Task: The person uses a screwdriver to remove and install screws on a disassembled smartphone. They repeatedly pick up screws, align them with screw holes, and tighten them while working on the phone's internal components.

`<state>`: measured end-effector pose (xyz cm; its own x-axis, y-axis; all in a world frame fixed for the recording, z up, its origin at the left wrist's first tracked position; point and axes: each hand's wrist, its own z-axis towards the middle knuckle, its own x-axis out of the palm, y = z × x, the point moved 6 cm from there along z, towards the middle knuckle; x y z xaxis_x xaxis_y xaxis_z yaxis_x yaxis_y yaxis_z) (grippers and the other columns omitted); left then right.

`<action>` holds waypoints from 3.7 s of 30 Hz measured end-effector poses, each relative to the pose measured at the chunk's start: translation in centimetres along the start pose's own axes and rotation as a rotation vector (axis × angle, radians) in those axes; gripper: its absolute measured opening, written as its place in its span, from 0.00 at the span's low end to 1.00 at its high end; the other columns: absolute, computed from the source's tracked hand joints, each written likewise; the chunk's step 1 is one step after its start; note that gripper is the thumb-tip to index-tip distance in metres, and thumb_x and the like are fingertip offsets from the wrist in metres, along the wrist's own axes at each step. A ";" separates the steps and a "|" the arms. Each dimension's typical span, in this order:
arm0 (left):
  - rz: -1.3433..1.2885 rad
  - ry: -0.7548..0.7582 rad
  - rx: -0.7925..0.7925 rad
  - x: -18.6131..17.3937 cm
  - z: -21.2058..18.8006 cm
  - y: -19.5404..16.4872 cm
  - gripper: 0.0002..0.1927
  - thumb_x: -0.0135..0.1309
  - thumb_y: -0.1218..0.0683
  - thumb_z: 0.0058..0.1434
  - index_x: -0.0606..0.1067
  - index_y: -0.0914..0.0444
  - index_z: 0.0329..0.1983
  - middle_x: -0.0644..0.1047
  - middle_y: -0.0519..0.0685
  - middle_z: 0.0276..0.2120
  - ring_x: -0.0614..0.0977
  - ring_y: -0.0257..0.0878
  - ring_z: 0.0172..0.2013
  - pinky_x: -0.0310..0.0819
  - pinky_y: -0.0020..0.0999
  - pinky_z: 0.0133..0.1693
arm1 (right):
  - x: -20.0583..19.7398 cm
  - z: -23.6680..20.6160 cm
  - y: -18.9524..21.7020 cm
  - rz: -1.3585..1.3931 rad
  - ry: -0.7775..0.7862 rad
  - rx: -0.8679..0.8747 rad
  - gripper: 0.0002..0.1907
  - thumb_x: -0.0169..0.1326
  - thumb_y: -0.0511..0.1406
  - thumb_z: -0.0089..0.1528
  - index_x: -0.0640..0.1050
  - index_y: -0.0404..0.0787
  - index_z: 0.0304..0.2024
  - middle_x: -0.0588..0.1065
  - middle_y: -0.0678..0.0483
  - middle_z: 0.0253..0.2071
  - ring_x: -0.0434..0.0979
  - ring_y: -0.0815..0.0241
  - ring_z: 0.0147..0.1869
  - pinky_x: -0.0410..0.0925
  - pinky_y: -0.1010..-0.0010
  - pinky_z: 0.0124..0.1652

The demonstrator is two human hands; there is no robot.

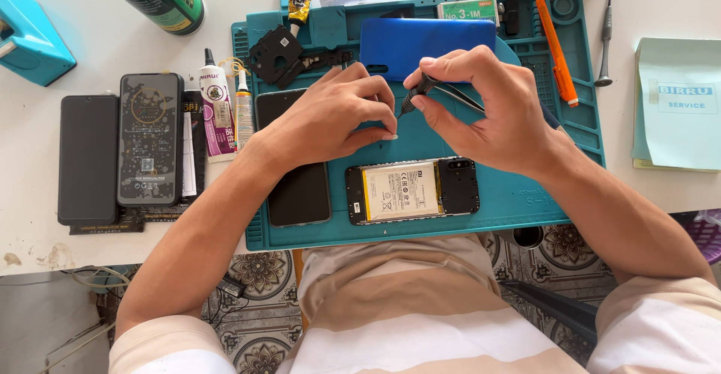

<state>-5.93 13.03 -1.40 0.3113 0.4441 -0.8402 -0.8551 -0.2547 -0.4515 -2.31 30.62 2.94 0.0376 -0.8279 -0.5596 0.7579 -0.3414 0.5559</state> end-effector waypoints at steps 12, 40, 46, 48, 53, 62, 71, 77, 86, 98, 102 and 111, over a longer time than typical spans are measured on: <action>-0.032 -0.005 -0.011 -0.2 0.0 0.1 0.05 0.63 0.52 0.64 0.80 0.56 0.39 0.75 0.42 0.42 0.74 0.45 0.48 0.68 0.43 0.51 | -0.5 -0.3 -0.4 -0.026 -0.047 -0.005 0.18 0.63 0.24 0.70 0.67 0.34 0.55 0.79 0.45 0.47 0.85 0.55 0.56 0.78 0.71 0.53; -1.064 -0.270 -0.385 2.0 -0.3 3.5 0.13 0.41 0.46 0.79 0.68 0.59 0.44 0.74 0.41 0.37 0.76 0.28 0.38 0.69 0.24 0.41 | -1.3 -0.5 0.9 0.126 -0.251 -0.121 0.25 0.58 0.18 0.64 0.58 0.35 0.53 0.72 0.38 0.47 0.82 0.44 0.53 0.79 0.65 0.47; -1.354 -0.227 -0.416 2.6 -0.3 2.9 0.15 0.40 0.44 0.80 0.68 0.58 0.44 0.74 0.44 0.36 0.72 0.29 0.36 0.70 0.26 0.41 | -1.3 -0.6 1.2 0.126 -0.292 -0.195 0.25 0.59 0.19 0.63 0.58 0.36 0.52 0.74 0.33 0.47 0.82 0.43 0.52 0.79 0.63 0.45; -1.356 -0.228 -0.411 2.6 -0.2 2.9 0.15 0.39 0.44 0.80 0.68 0.58 0.44 0.74 0.44 0.36 0.72 0.30 0.36 0.70 0.26 0.41 | -1.4 -0.7 1.2 0.132 -0.305 -0.204 0.25 0.58 0.19 0.63 0.58 0.36 0.52 0.75 0.32 0.47 0.82 0.43 0.52 0.79 0.62 0.46; -1.334 -0.213 -0.439 3.0 -0.2 2.9 0.15 0.39 0.44 0.79 0.68 0.57 0.44 0.74 0.44 0.35 0.74 0.30 0.35 0.70 0.26 0.41 | -1.5 -0.7 0.9 0.118 -0.299 -0.199 0.25 0.58 0.19 0.63 0.58 0.36 0.52 0.75 0.33 0.48 0.83 0.43 0.52 0.80 0.62 0.46; -1.322 -0.205 -0.459 3.4 -0.2 2.9 0.15 0.39 0.43 0.79 0.68 0.56 0.43 0.75 0.44 0.35 0.76 0.30 0.35 0.71 0.26 0.41 | -1.3 -1.0 0.8 0.105 -0.285 -0.181 0.25 0.59 0.18 0.63 0.58 0.37 0.51 0.75 0.33 0.47 0.82 0.44 0.53 0.78 0.64 0.46; -1.300 -0.207 -0.460 3.2 -0.1 2.7 0.15 0.39 0.43 0.79 0.68 0.57 0.43 0.77 0.44 0.36 0.77 0.30 0.35 0.71 0.26 0.41 | -1.3 -0.7 1.1 0.088 -0.280 -0.183 0.24 0.58 0.18 0.64 0.59 0.36 0.52 0.75 0.33 0.48 0.82 0.45 0.52 0.79 0.64 0.46; -1.255 -0.214 -0.460 3.1 -0.2 2.7 0.16 0.38 0.43 0.78 0.69 0.57 0.44 0.78 0.43 0.35 0.78 0.29 0.35 0.71 0.26 0.41 | -1.4 -0.5 1.2 0.063 -0.280 -0.188 0.24 0.58 0.19 0.64 0.60 0.36 0.52 0.75 0.33 0.47 0.82 0.46 0.51 0.79 0.64 0.45; -1.105 -0.212 -0.405 3.0 0.0 2.5 0.13 0.41 0.46 0.79 0.69 0.59 0.44 0.77 0.41 0.36 0.79 0.28 0.38 0.71 0.25 0.42 | 0.0 -0.3 0.7 0.195 -0.182 -0.073 0.30 0.55 0.19 0.66 0.54 0.40 0.60 0.72 0.34 0.54 0.81 0.43 0.58 0.78 0.63 0.52; -0.684 -0.395 -0.337 -1.0 -0.6 4.1 0.18 0.41 0.47 0.80 0.76 0.64 0.54 0.81 0.46 0.39 0.82 0.30 0.42 0.79 0.26 0.46 | 2.8 -0.4 -2.3 0.143 -0.056 0.011 0.24 0.58 0.22 0.70 0.62 0.36 0.63 0.78 0.41 0.51 0.83 0.53 0.57 0.78 0.68 0.53; -0.645 -0.422 -0.311 -1.1 -0.7 3.8 0.17 0.43 0.49 0.80 0.77 0.66 0.51 0.80 0.46 0.36 0.81 0.30 0.40 0.79 0.26 0.46 | 3.4 -0.3 -2.7 0.113 -0.014 0.039 0.23 0.59 0.23 0.69 0.63 0.35 0.62 0.79 0.43 0.50 0.84 0.55 0.56 0.77 0.67 0.56; -0.464 -0.421 -0.305 -2.0 -0.8 2.7 0.13 0.51 0.50 0.77 0.76 0.64 0.49 0.79 0.45 0.33 0.77 0.29 0.34 0.72 0.26 0.37 | 3.7 -0.1 -2.9 0.144 0.004 0.027 0.22 0.60 0.23 0.69 0.66 0.34 0.61 0.78 0.43 0.50 0.84 0.53 0.58 0.78 0.67 0.55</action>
<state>-8.50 10.84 -1.17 0.3767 0.8447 -0.3802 -0.4990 -0.1607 -0.8516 -4.27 28.59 -0.78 0.1475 -0.8675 -0.4750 0.7264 -0.2309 0.6473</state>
